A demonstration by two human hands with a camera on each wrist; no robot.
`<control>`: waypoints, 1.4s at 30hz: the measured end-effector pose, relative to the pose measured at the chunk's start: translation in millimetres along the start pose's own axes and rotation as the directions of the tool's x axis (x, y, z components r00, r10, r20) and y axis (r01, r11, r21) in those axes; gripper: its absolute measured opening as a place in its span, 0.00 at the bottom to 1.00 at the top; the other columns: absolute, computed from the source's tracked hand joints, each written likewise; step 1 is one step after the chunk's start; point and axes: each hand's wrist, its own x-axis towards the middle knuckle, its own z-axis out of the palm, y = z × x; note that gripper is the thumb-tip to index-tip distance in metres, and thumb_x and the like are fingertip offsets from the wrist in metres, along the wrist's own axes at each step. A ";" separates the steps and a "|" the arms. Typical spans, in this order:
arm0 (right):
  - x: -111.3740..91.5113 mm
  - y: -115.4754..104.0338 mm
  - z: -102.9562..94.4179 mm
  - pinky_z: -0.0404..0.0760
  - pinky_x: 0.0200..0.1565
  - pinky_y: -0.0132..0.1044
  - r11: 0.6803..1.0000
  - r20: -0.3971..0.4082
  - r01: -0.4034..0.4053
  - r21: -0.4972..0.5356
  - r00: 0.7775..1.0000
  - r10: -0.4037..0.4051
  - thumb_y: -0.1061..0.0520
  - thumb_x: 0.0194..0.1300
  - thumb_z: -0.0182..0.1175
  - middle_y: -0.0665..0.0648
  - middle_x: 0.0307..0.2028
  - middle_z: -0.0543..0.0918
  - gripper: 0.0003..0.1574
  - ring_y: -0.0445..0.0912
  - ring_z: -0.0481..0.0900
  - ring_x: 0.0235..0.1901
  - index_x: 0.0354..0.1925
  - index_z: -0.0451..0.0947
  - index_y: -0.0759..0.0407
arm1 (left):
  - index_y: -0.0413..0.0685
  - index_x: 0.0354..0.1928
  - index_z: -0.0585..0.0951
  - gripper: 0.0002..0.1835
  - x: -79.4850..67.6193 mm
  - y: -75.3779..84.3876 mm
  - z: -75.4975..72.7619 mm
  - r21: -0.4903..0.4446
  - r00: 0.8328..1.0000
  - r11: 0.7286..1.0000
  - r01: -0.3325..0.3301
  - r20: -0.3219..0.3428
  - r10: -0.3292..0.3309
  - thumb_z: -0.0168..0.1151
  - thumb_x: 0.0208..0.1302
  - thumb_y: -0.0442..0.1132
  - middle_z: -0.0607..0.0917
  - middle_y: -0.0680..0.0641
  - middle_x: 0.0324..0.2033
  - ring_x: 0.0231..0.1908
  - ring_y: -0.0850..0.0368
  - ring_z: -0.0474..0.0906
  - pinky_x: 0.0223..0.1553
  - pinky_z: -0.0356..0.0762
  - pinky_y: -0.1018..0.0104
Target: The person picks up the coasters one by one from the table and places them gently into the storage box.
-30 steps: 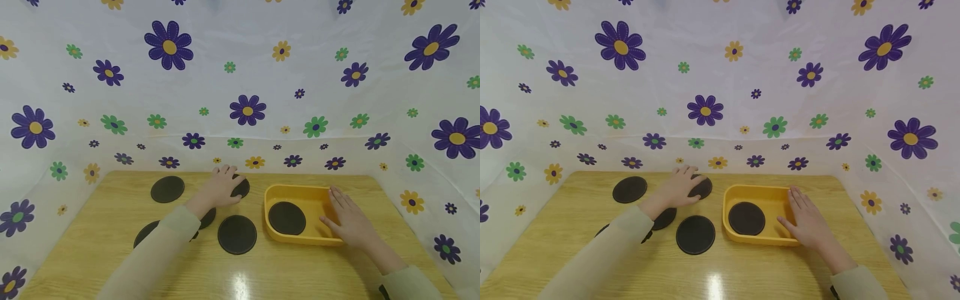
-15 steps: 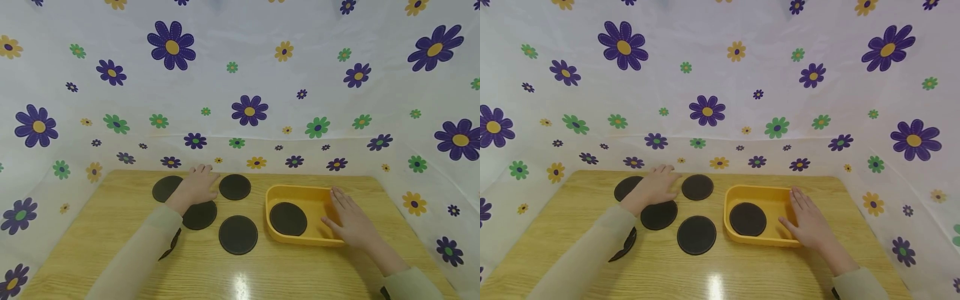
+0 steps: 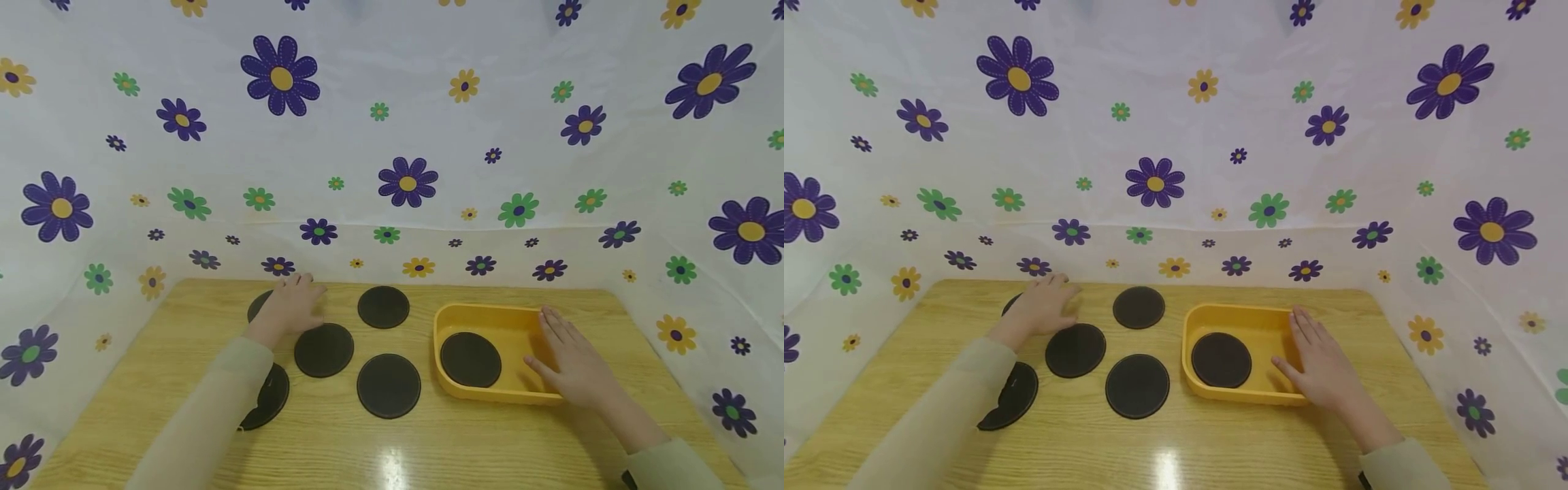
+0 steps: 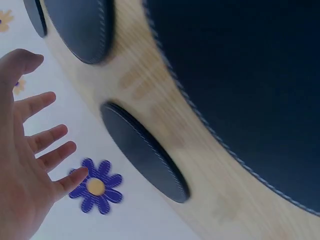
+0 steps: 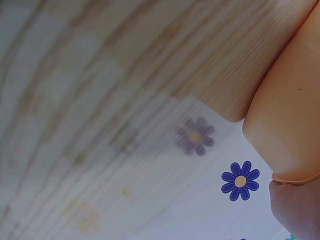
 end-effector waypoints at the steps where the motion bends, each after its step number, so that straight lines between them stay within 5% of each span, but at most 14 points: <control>1: -0.2 -0.1 -0.1 0.18 0.71 0.19 1.000 0.001 0.000 -0.001 1.000 0.000 0.36 0.79 0.54 0.74 0.82 0.52 0.56 0.68 0.51 0.82 0.81 0.50 0.75 | 0.45 0.71 0.76 0.36 -0.8 -3.7 1.1 -0.009 1.000 1.000 0.008 0.004 -0.008 0.68 0.66 0.57 0.73 0.31 0.69 0.72 0.28 0.67 0.71 0.65 0.26; 14: -1.4 0.1 0.9 0.18 0.71 0.19 1.000 -0.014 0.006 -0.003 1.000 -0.006 0.37 0.79 0.54 0.74 0.82 0.53 0.55 0.67 0.50 0.83 0.81 0.50 0.75 | 0.44 0.70 0.76 0.38 -12.1 -39.1 13.5 -0.056 0.995 0.995 0.086 0.050 -0.083 0.70 0.60 0.54 0.69 0.25 0.72 0.73 0.20 0.63 0.68 0.65 0.22; 30: -1.0 -1.5 -1.4 0.23 0.78 0.28 1.000 0.005 -0.014 0.005 1.000 0.014 0.37 0.79 0.55 0.73 0.83 0.52 0.55 0.67 0.50 0.83 0.81 0.50 0.75 | 0.46 0.76 0.70 0.44 -17.5 -44.0 16.9 -0.117 0.989 0.986 0.120 0.104 -0.108 0.65 0.60 0.57 0.67 0.25 0.72 0.67 0.17 0.67 0.61 0.73 0.24; 35: -0.7 -3.5 -3.0 0.27 0.81 0.34 1.000 0.011 -0.019 0.008 1.000 0.019 0.37 0.79 0.55 0.73 0.83 0.51 0.55 0.68 0.50 0.83 0.81 0.50 0.75 | 0.49 0.77 0.68 0.43 -20.4 -49.4 22.3 -0.147 0.991 0.983 0.113 0.091 -0.101 0.63 0.60 0.54 0.65 0.24 0.74 0.69 0.16 0.64 0.62 0.70 0.21; 42: -1.3 -2.7 -2.7 0.23 0.79 0.29 1.000 0.011 -0.014 0.013 1.000 0.014 0.37 0.79 0.55 0.74 0.82 0.51 0.55 0.68 0.50 0.83 0.81 0.50 0.75 | 0.51 0.79 0.68 0.43 -25.3 -49.6 19.8 -0.160 0.989 0.979 0.126 0.093 -0.112 0.62 0.59 0.53 0.64 0.24 0.75 0.71 0.16 0.62 0.66 0.63 0.19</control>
